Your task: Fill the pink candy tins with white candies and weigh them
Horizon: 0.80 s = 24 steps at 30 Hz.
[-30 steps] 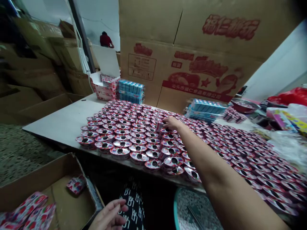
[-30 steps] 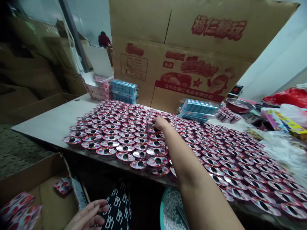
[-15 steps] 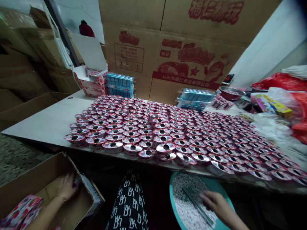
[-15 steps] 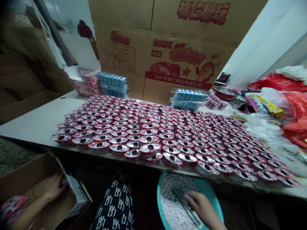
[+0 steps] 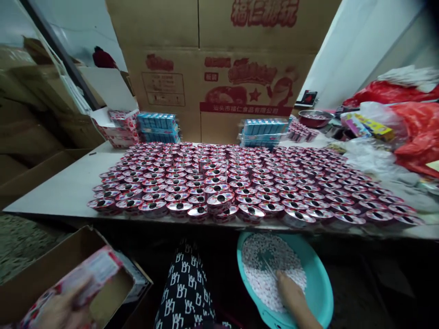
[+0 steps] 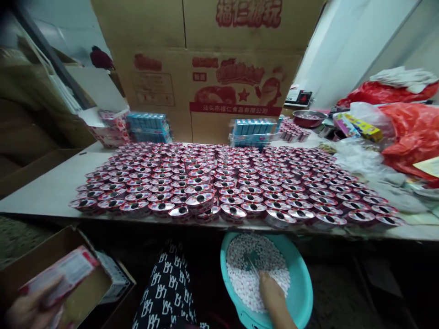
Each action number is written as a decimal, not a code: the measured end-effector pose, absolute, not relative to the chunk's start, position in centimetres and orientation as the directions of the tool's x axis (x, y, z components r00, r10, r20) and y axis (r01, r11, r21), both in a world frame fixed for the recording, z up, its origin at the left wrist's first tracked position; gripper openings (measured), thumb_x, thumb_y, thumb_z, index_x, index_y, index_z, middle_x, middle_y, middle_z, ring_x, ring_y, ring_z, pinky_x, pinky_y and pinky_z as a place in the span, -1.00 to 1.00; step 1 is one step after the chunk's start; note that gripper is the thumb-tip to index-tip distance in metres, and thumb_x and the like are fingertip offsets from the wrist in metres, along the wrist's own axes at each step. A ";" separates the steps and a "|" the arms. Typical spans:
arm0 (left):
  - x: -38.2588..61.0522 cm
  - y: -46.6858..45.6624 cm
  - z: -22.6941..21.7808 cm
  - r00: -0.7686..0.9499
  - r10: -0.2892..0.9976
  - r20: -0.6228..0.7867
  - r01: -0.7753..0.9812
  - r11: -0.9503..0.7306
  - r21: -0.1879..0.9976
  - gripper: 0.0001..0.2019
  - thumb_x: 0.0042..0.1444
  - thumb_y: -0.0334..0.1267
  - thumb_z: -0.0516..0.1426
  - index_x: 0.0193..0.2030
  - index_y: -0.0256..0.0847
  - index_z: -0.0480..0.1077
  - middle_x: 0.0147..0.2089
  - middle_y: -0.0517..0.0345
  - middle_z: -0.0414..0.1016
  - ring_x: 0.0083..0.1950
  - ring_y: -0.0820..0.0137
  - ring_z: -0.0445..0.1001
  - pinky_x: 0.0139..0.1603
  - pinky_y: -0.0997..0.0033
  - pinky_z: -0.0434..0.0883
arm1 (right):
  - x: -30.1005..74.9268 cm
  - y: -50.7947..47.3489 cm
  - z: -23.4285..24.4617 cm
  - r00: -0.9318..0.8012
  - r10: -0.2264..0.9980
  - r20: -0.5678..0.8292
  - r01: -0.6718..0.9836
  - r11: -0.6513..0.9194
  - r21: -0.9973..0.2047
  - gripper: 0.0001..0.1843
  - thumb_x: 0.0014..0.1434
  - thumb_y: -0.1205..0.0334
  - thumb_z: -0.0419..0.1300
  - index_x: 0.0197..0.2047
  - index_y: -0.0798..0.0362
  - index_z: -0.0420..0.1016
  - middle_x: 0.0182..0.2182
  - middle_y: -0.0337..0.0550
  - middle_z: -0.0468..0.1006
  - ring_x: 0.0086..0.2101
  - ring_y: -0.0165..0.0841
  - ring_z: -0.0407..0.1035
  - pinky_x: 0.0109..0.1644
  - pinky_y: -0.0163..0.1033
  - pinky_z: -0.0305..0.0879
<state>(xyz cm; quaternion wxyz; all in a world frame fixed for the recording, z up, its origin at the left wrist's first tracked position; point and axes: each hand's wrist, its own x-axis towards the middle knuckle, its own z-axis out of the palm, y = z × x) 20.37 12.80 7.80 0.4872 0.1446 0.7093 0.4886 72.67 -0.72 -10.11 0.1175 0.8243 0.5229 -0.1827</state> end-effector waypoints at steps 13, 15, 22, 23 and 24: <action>49.2 9.9 2.7 0.630 0.727 -0.273 -0.049 0.388 0.921 -0.52 -0.30 -0.35 0.31 -0.12 -0.28 0.44 -0.09 -0.11 0.48 -0.08 0.22 0.43 0.05 0.24 0.30 | 72.7 -2.4 -5.8 0.213 0.817 -0.536 0.890 -0.388 -0.238 -0.65 -0.10 0.39 0.14 -0.17 0.04 0.43 -0.34 -0.15 0.53 -0.29 -0.36 0.39 -0.33 -0.40 0.13; 51.0 10.5 1.8 0.626 0.739 -0.249 -0.007 0.325 0.946 -0.52 -0.30 -0.36 0.30 -0.11 -0.27 0.42 -0.08 -0.07 0.47 -0.07 0.27 0.42 0.08 0.28 0.27 | 73.1 -2.0 -5.3 0.230 0.804 -0.549 0.896 -0.395 -0.203 -0.81 -0.04 0.31 0.15 -0.30 0.06 0.47 -0.35 -0.12 0.53 -0.27 -0.33 0.39 -0.31 -0.38 0.15; 54.1 10.7 -2.1 0.454 0.823 -0.341 0.050 0.359 0.932 -0.53 -0.41 -0.44 0.32 -0.22 -0.25 0.45 -0.09 0.02 0.43 -0.02 0.30 0.38 0.10 0.35 0.24 | 75.1 -1.2 -5.9 0.421 0.781 -0.461 0.877 -0.480 -0.012 -0.59 0.17 0.47 -0.24 -0.01 0.33 0.28 -0.10 0.34 0.35 -0.08 -0.10 0.27 -0.09 -0.09 0.15; 54.3 10.6 -2.4 0.436 0.838 -0.328 0.051 0.341 0.939 -0.54 -0.42 -0.44 0.32 -0.23 -0.24 0.46 -0.08 0.03 0.41 0.00 0.31 0.36 0.11 0.38 0.22 | 74.7 -1.1 -6.0 0.392 0.792 -0.468 0.891 -0.454 -0.021 -0.59 0.17 0.46 -0.24 -0.01 0.32 0.28 -0.09 0.34 0.34 -0.06 -0.10 0.25 -0.07 -0.09 0.14; 54.5 10.5 -2.6 0.426 0.849 -0.311 0.056 0.319 0.946 -0.54 -0.41 -0.44 0.32 -0.22 -0.24 0.46 -0.07 0.04 0.40 0.00 0.32 0.36 0.12 0.40 0.21 | 74.2 -1.0 -6.2 0.352 0.802 -0.482 0.906 -0.422 -0.040 -0.60 0.18 0.46 -0.23 -0.02 0.30 0.29 -0.10 0.31 0.35 -0.05 -0.12 0.25 -0.06 -0.11 0.14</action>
